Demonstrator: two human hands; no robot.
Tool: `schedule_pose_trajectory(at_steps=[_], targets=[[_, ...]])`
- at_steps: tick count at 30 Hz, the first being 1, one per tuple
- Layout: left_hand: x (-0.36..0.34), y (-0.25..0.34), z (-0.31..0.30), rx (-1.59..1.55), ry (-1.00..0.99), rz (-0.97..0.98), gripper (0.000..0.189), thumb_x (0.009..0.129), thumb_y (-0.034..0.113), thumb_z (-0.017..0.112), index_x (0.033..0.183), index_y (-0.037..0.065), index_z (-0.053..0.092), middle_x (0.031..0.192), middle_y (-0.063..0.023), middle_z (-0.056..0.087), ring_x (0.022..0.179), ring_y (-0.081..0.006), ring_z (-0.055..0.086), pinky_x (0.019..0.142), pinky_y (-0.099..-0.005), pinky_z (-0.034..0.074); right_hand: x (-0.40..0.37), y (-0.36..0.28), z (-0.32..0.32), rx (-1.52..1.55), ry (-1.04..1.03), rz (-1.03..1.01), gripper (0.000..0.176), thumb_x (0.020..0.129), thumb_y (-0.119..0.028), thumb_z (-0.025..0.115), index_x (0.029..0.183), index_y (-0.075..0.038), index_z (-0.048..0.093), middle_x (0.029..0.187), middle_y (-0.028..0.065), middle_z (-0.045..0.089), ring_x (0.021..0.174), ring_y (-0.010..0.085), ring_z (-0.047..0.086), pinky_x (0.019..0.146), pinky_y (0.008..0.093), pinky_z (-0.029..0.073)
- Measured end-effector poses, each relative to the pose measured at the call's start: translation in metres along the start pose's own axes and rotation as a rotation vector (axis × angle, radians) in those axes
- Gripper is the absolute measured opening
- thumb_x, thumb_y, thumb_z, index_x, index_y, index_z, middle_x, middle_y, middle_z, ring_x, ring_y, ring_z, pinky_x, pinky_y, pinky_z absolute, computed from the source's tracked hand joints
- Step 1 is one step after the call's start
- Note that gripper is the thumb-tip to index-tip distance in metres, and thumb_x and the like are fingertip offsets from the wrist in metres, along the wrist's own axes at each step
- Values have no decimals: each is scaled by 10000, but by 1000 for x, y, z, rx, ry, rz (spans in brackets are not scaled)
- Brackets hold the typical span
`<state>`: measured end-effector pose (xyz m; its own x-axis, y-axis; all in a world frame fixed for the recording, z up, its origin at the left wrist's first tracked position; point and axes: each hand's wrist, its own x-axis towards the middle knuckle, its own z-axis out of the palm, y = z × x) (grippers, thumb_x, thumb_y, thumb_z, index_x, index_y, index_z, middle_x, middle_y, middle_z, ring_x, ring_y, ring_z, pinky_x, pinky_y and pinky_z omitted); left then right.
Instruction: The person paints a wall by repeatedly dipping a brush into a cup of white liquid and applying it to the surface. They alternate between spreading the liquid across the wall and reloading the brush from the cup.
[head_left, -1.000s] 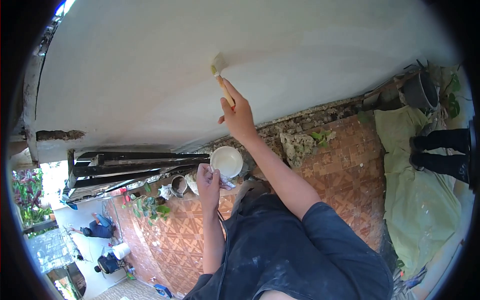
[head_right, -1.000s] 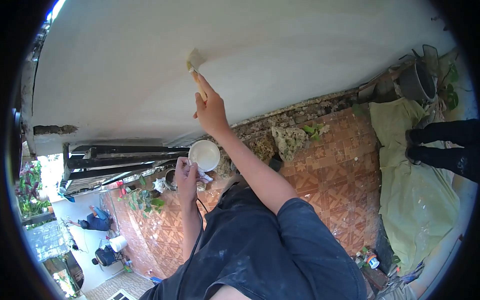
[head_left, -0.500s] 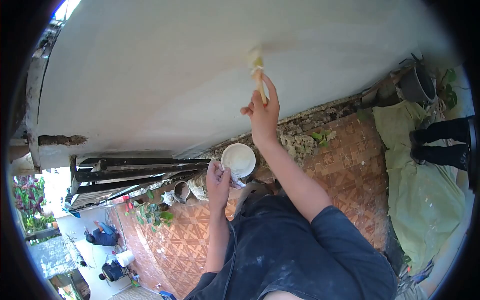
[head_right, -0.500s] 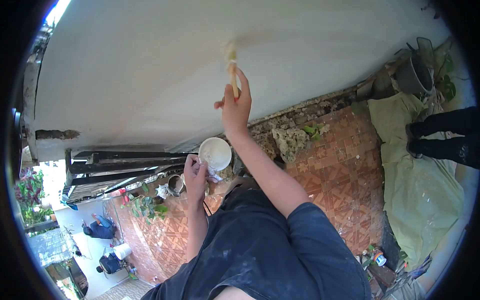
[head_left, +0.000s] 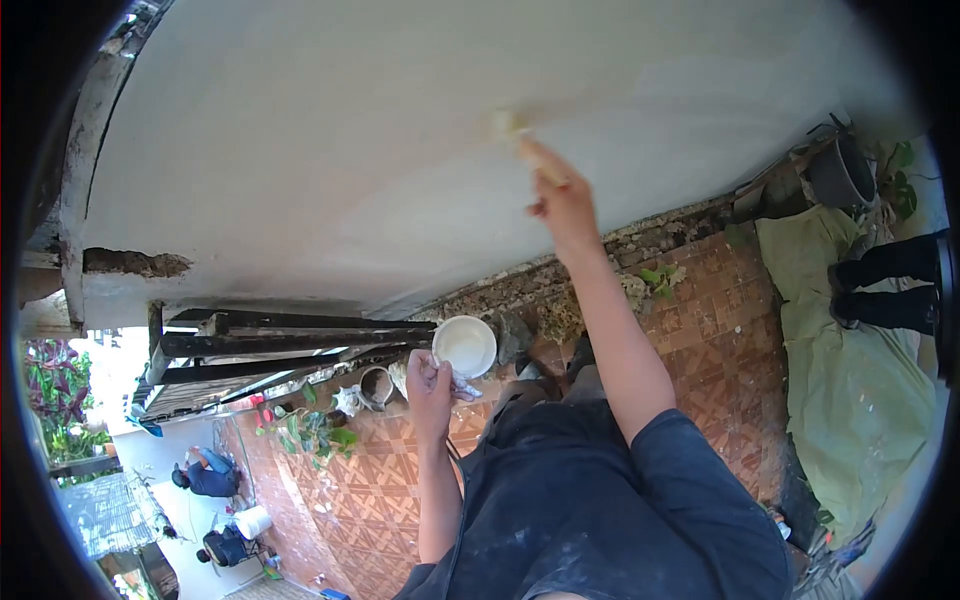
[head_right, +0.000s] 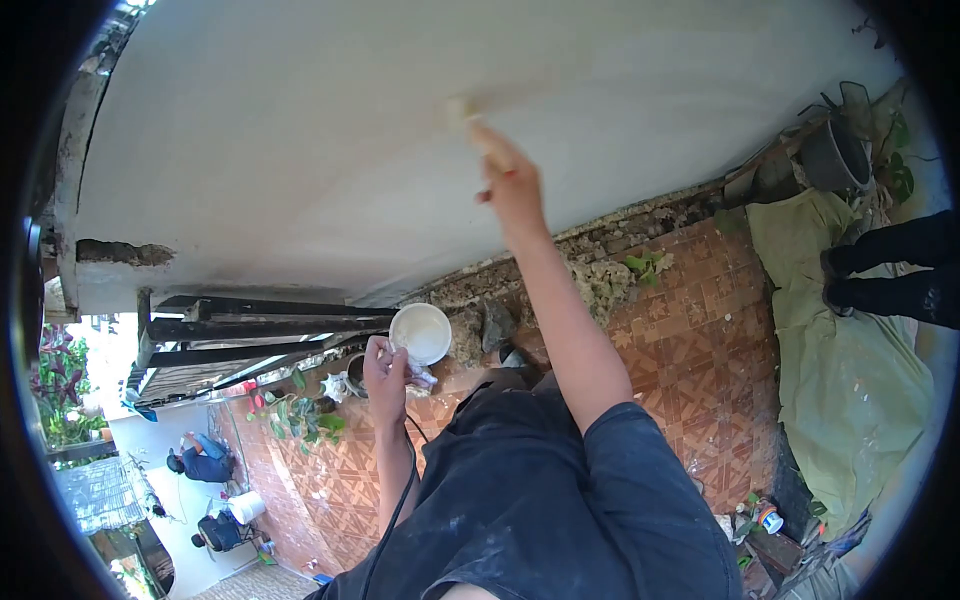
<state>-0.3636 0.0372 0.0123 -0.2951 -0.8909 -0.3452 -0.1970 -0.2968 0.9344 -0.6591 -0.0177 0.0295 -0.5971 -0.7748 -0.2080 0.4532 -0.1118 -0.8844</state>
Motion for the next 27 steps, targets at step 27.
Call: schedule_pose_trajectory(at_steps=[27], targets=[[24,-14,-64,18,-162,3,84,977,45,497,993,40,415,730,-61,585,549,-93,577,467,-225,540,-21,52,44,-518,-37,-332,418,964,-104,551,1375,-50,497,932,64,627,752,99,563,663,288,488]])
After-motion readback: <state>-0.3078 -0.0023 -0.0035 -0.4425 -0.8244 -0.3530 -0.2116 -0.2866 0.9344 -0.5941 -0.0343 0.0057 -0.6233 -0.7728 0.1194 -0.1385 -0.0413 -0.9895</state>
